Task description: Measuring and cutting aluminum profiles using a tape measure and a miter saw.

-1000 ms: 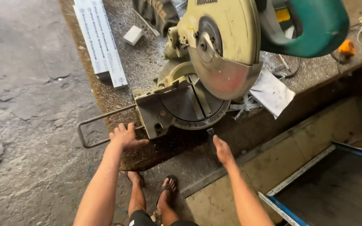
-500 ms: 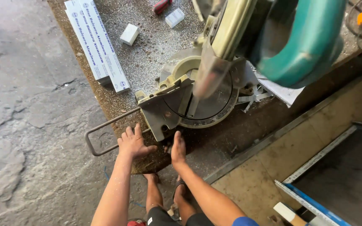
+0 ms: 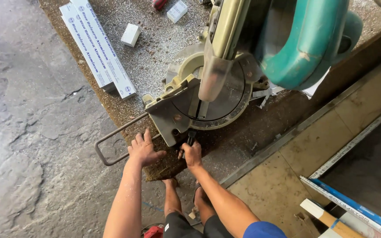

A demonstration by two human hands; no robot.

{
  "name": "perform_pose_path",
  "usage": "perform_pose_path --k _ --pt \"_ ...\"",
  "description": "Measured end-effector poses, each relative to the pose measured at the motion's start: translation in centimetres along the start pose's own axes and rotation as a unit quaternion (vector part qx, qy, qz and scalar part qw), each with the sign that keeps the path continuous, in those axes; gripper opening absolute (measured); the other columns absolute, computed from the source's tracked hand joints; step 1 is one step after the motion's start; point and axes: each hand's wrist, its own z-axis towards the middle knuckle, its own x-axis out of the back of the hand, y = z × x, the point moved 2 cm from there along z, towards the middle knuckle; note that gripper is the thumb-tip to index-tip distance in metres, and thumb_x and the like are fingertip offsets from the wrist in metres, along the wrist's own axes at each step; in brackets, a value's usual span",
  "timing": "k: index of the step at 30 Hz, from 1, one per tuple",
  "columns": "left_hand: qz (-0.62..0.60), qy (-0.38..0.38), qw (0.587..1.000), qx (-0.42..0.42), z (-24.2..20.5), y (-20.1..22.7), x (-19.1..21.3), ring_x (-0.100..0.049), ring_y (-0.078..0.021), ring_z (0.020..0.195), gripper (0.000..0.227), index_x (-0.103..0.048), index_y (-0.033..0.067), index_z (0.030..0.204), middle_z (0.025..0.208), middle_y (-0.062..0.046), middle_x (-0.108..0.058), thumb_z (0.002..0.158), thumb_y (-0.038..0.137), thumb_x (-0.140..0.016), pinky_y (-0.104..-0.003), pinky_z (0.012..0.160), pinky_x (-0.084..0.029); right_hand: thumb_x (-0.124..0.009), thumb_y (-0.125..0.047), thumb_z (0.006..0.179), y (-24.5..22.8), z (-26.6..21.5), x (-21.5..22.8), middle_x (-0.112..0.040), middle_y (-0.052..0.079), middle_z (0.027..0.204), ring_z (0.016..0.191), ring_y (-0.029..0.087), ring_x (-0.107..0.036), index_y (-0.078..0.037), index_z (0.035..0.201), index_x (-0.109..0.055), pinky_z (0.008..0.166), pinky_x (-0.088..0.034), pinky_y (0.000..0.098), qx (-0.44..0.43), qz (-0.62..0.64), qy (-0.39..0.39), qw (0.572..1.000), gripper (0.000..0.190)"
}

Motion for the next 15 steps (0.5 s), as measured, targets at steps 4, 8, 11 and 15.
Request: perform_pose_path --k 4,8,11,15 --pt "-0.005 -0.016 1.0 -0.002 -0.2 0.2 0.6 -0.035 -0.0459 0.147 0.124 -0.008 0.0165 0.166 0.163 -0.027 -0.025 0.078 0.065 -0.08 -0.058 0.118 -0.03 -0.062 -0.011 0.07 0.8 0.4 -0.1 -0.058 0.016 0.044 0.04 0.025 -0.061 0.0 0.058 -0.065 0.052 -0.051 0.0372 -0.013 0.029 0.024 0.999 0.016" --pt "-0.015 -0.032 0.999 -0.011 0.1 -0.1 0.7 -0.034 -0.0457 0.147 0.124 -0.007 0.0166 0.166 0.163 -0.028 -0.024 0.079 0.066 -0.079 -0.057 0.118 -0.029 -0.062 -0.011 0.068 1.2 0.5 -0.2 -0.054 0.017 0.044 0.039 0.026 -0.059 0.002 0.06 -0.061 0.047 -0.048 0.0384 -0.033 0.067 0.047 0.996 0.015" --pt "-0.013 -0.05 0.998 -0.019 0.3 -0.4 0.6 -0.033 -0.0458 0.148 0.127 -0.005 0.0161 0.166 0.164 -0.028 -0.021 0.078 0.068 -0.08 -0.058 0.118 -0.029 -0.062 -0.011 0.068 1.0 0.2 -0.2 -0.054 0.017 0.044 0.039 0.026 -0.06 0.003 0.059 -0.062 0.045 -0.047 0.0384 -0.035 0.066 0.053 0.996 0.017" --pt "-0.01 -0.091 0.995 -0.026 0.7 -0.5 1.4 -0.03 -0.0468 0.148 0.132 -0.001 0.0151 0.166 0.165 -0.029 -0.015 0.077 0.073 -0.079 -0.058 0.119 -0.029 -0.063 -0.013 0.068 1.4 0.6 -0.2 -0.056 0.018 0.046 0.04 0.029 -0.062 0.003 0.065 -0.064 0.047 -0.051 0.0412 -0.021 0.059 0.051 0.997 0.016"
